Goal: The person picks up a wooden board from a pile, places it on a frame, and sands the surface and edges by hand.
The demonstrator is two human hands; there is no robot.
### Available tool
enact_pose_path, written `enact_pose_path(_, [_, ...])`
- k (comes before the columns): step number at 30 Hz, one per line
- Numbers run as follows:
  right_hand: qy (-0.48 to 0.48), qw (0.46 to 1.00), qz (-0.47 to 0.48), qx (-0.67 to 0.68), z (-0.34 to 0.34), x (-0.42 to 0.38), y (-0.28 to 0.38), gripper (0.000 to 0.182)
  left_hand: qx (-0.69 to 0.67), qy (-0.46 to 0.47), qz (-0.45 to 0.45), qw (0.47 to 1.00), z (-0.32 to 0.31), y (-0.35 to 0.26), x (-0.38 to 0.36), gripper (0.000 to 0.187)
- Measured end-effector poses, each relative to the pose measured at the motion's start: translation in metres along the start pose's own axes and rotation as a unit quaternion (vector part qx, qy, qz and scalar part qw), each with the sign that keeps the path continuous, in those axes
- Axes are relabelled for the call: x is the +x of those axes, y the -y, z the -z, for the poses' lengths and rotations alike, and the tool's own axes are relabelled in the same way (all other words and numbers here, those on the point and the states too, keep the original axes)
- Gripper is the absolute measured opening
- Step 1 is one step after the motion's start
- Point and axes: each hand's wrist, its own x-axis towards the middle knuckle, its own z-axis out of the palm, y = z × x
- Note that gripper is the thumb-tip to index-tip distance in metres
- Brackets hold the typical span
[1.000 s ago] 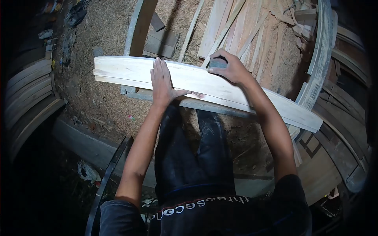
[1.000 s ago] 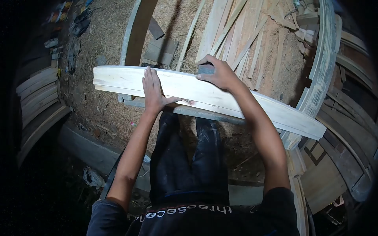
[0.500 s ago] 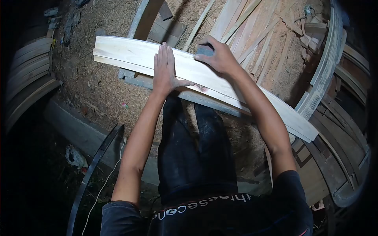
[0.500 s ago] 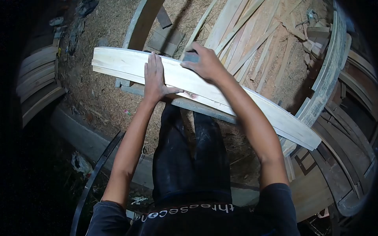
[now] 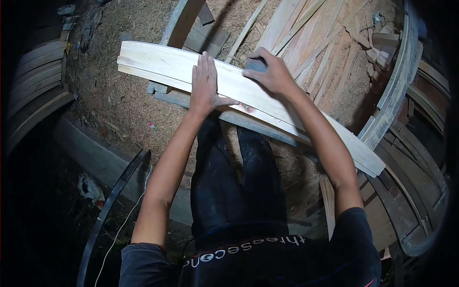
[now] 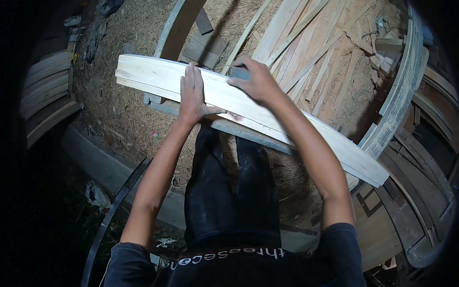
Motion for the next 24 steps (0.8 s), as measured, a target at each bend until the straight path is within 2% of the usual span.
enact_pose_path(3, [-0.001,1.000,0.013,-0.007,-0.032,0.036,0.017,0.049,-0.002,0.000,0.004,1.000,0.001,-0.002,0.001,0.160])
enact_pose_path(6, [0.011,0.999,0.038,0.007,-0.031,0.040,0.014,0.049,-0.004,0.000,0.024,1.000,0.002,-0.003,-0.002,0.159])
enact_pose_path(8, [0.017,0.999,0.027,0.005,-0.006,0.016,0.011,0.049,-0.002,-0.008,0.037,0.999,0.001,-0.003,-0.001,0.159])
enact_pose_path(10, [0.026,0.999,-0.030,-0.008,0.015,-0.009,0.004,0.050,0.004,-0.007,0.035,0.999,-0.001,-0.003,-0.003,0.160])
enact_pose_path(14, [0.019,0.997,-0.057,-0.047,0.012,-0.015,0.009,0.050,-0.008,-0.012,0.038,0.999,0.000,-0.005,-0.004,0.160])
enact_pose_path(19, [-0.014,0.995,0.067,-0.072,-0.047,0.054,0.028,0.050,-0.005,-0.016,0.029,0.999,0.002,-0.004,-0.003,0.160])
enact_pose_path(23, [-0.012,0.997,0.060,-0.042,-0.028,0.031,0.022,0.049,-0.004,-0.006,0.043,0.999,0.005,-0.005,-0.003,0.160])
enact_pose_path(24, [-0.007,0.999,0.028,-0.042,-0.016,0.017,0.021,0.048,-0.007,-0.008,0.041,0.999,0.006,-0.005,-0.002,0.160])
